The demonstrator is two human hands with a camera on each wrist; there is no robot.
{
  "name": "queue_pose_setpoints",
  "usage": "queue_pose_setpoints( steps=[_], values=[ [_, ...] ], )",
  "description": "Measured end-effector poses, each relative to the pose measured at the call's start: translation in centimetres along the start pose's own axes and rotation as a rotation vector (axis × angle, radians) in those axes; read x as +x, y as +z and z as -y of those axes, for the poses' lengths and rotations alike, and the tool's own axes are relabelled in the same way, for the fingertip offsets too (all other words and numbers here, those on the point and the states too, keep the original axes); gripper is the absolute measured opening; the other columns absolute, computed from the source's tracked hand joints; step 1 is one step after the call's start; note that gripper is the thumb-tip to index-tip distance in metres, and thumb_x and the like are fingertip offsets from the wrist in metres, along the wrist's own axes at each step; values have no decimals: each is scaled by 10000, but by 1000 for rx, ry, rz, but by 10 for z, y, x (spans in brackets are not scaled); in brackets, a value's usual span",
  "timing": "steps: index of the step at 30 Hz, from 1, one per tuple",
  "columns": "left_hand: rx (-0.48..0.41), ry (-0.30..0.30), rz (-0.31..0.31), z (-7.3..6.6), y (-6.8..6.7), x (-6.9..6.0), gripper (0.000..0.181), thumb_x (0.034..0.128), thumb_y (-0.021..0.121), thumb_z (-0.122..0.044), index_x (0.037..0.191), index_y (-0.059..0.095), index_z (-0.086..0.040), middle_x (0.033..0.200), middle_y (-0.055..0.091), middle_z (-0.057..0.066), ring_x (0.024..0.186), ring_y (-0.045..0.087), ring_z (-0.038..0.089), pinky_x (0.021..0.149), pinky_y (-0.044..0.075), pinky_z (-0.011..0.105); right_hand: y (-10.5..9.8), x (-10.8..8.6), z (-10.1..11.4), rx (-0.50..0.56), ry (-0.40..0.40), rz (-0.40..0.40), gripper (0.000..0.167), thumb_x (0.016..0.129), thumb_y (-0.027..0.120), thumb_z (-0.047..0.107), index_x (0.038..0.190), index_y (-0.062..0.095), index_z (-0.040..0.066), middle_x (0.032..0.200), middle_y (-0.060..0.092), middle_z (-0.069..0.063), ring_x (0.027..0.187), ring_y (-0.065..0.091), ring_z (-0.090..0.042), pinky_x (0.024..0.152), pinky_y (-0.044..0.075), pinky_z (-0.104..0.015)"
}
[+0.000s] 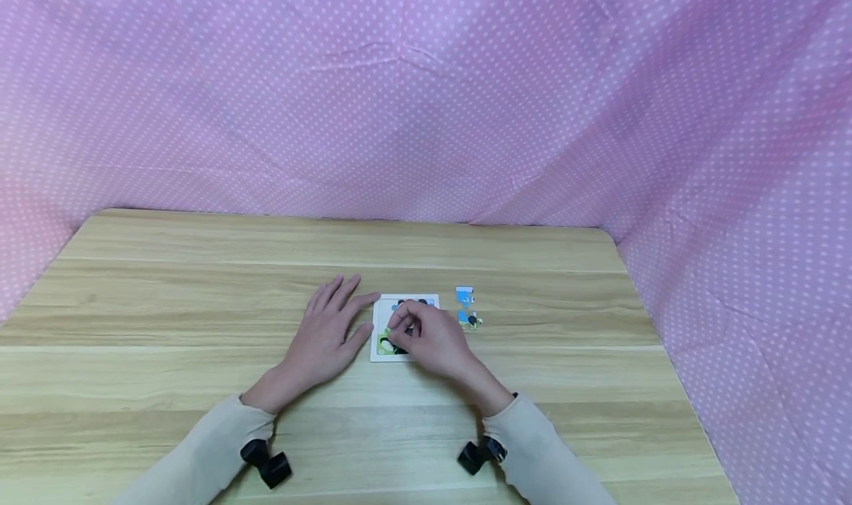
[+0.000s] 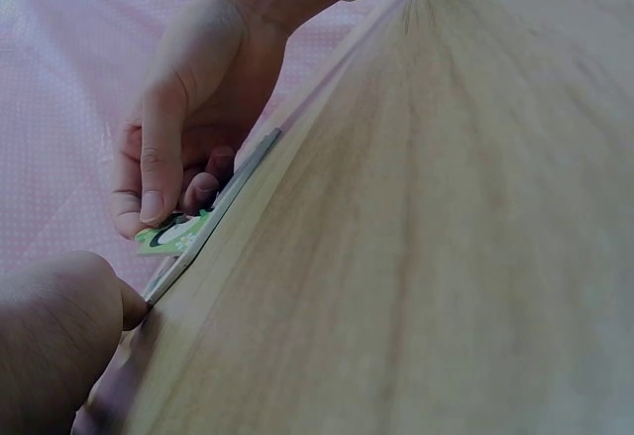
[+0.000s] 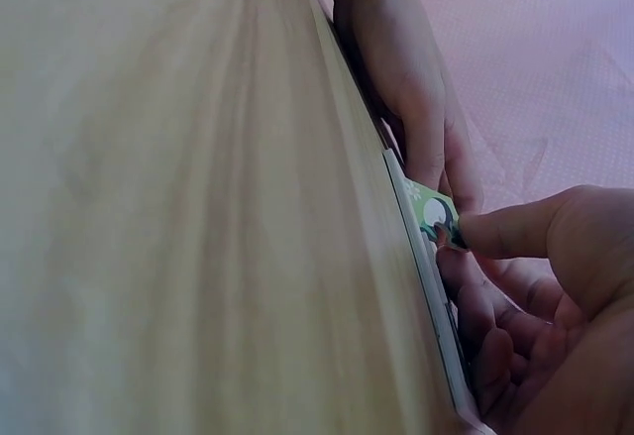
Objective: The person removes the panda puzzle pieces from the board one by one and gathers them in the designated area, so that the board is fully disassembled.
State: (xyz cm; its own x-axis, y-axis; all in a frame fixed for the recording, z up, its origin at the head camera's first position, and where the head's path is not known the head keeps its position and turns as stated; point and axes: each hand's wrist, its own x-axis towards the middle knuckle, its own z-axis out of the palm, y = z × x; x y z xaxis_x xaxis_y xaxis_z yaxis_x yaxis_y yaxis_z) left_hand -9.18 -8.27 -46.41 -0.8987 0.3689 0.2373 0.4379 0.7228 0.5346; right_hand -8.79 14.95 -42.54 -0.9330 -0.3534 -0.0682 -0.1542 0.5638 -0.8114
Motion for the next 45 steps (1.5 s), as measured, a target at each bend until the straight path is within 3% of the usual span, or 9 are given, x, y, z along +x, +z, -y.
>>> queue_pose_setpoints(
  steps=[11,24,45],
  values=[
    [-10,14,-24,-1,0,0,457,1068,646,-280,1497,673,-127,1699,446,269,1632,276,521,1331,160,683,1,-1,-1,56,11,-11,77,997,803,93,1037,755,137,890,725,45,713,552,-136,647,424,-243],
    [-10,6,-10,-2,-1,0,461,1078,638,-291,1512,663,-138,1709,437,257,1645,257,509,1336,145,678,0,0,0,109,29,-13,65,1003,798,70,1053,759,84,868,690,12,734,554,-151,649,435,-231],
    [8,5,-3,-1,-1,0,469,1071,652,-293,1514,662,-139,1709,436,260,1647,254,510,1338,146,682,-8,-3,1,268,60,-7,80,1017,769,20,1096,773,35,922,754,-30,791,607,-160,685,495,-214]
  ],
)
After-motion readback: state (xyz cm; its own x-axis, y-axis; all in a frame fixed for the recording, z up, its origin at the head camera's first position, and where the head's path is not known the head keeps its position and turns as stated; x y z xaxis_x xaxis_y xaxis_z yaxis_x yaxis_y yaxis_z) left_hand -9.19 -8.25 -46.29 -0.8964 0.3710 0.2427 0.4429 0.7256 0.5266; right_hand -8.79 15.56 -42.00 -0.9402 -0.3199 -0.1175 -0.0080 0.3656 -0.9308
